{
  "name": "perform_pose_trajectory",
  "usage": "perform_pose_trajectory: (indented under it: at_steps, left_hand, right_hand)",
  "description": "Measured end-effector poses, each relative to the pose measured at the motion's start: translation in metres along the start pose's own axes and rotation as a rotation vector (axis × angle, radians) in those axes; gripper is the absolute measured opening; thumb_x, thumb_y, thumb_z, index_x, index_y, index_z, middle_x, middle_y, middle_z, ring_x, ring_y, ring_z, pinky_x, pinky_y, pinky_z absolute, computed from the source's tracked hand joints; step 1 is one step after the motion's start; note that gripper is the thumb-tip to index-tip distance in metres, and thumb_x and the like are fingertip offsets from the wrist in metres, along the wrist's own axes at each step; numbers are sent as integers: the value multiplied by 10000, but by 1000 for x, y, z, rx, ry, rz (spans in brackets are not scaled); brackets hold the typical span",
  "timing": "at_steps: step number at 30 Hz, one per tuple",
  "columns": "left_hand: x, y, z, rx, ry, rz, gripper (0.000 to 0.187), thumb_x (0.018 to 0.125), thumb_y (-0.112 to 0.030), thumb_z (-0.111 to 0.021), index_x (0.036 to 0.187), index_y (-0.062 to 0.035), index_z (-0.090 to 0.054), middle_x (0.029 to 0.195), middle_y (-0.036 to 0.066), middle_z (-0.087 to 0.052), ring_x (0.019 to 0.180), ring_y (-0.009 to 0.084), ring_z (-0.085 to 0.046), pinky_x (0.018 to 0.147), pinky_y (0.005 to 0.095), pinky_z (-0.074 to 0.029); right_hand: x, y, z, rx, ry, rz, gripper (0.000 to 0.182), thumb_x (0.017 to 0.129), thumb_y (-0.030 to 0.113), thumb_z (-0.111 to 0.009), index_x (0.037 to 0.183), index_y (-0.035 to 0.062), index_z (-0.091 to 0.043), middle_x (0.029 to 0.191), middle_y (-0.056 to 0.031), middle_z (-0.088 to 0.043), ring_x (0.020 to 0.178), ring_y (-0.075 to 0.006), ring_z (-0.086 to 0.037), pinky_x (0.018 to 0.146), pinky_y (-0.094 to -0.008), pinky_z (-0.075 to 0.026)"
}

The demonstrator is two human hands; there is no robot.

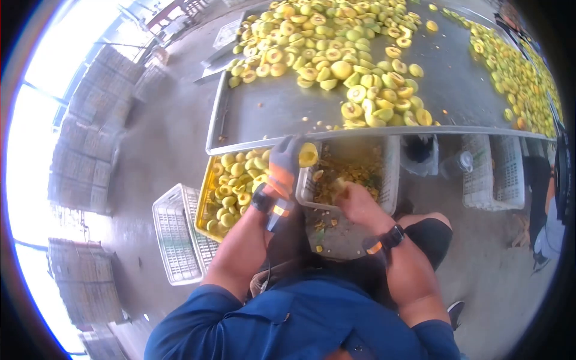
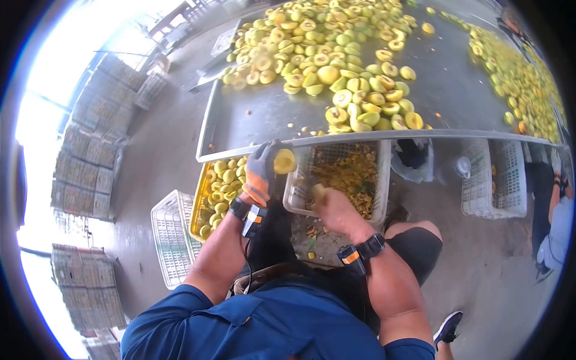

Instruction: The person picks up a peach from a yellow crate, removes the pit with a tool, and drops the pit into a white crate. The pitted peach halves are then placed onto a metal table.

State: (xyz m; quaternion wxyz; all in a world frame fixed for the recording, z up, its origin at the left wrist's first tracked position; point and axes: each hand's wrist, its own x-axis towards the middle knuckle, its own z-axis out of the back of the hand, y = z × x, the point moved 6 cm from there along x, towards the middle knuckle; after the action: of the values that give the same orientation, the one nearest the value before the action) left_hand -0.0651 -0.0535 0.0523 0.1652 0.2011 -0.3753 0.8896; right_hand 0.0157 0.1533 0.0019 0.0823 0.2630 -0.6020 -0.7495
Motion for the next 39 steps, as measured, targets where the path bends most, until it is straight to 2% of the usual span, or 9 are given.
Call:
perform_pose_trajectory:
  at_steps: [3,4,8,12,14,19,22,30,39]
  left_hand:
    - [-22,38,36,-445,-149,538,217,1037,-190,-685,1106,-8,-781,997,65,-768,894,103,-658,801,280,-535]
    - [-27,49,50,-538,-184,503,216,1038,-175,-675,1125,-11,-783,1013,65,-776,909,104,-670,800,265,-533]
    - [-82,108,113,-479,-360,660,228,1033,-189,-671,1105,-11,-796,1001,51,-787,902,110,-675,796,265,-533]
    - [-160,183,175,107,-44,914,246,1006,-240,-704,1089,-27,-797,977,118,-803,870,184,-724,812,318,-556]
    - [-175,195,193,461,-123,875,270,980,-254,-733,1102,-19,-788,975,147,-799,895,217,-742,843,350,-563]
    - [-48,102,145,60,-222,639,311,957,-210,-754,1188,-2,-769,1089,135,-807,968,211,-746,896,343,-568]
    - [32,100,53,-80,-27,387,267,994,-146,-726,1223,-18,-774,1052,55,-778,854,115,-695,776,257,-557]
    - [146,46,-176,124,610,409,543,869,-306,-828,1326,-35,-714,1085,141,-797,801,210,-762,740,343,-613]
    - [125,31,-136,-263,321,315,423,831,-178,-824,1221,-32,-755,1119,144,-792,1000,227,-753,903,338,-585]
  right_hand:
    - [18,-38,0,-149,-137,-101,340,916,245,-657,1086,-49,-671,1013,-293,-721,1001,-460,-696,892,-495,-535]
    - [15,-33,1,-190,-160,-84,344,918,252,-656,1084,-49,-668,1012,-295,-721,1001,-465,-695,890,-502,-536]
    - [8,-26,-10,-336,-181,-25,358,924,281,-659,1063,-48,-656,1007,-305,-717,992,-488,-690,879,-528,-539]
    - [7,-29,-7,-393,-183,-16,359,928,298,-666,1026,-47,-647,991,-314,-713,969,-506,-686,862,-545,-544]
    - [5,-25,-4,-376,-179,-6,370,929,303,-668,1040,-49,-648,977,-318,-710,967,-506,-687,864,-543,-546]
    - [5,-9,0,-299,-177,-1,354,940,275,-668,1072,-53,-643,991,-325,-713,986,-509,-689,877,-543,-544]
    - [1,7,4,-259,-208,44,324,948,235,-652,1078,-60,-618,988,-344,-702,991,-531,-675,879,-553,-536]
    - [-3,22,37,-134,-361,140,282,966,193,-640,1104,-49,-598,950,-339,-695,951,-537,-673,838,-557,-531]
    - [-6,41,64,-113,-504,163,222,960,136,-668,1069,-43,-596,878,-340,-688,887,-540,-680,771,-569,-541]
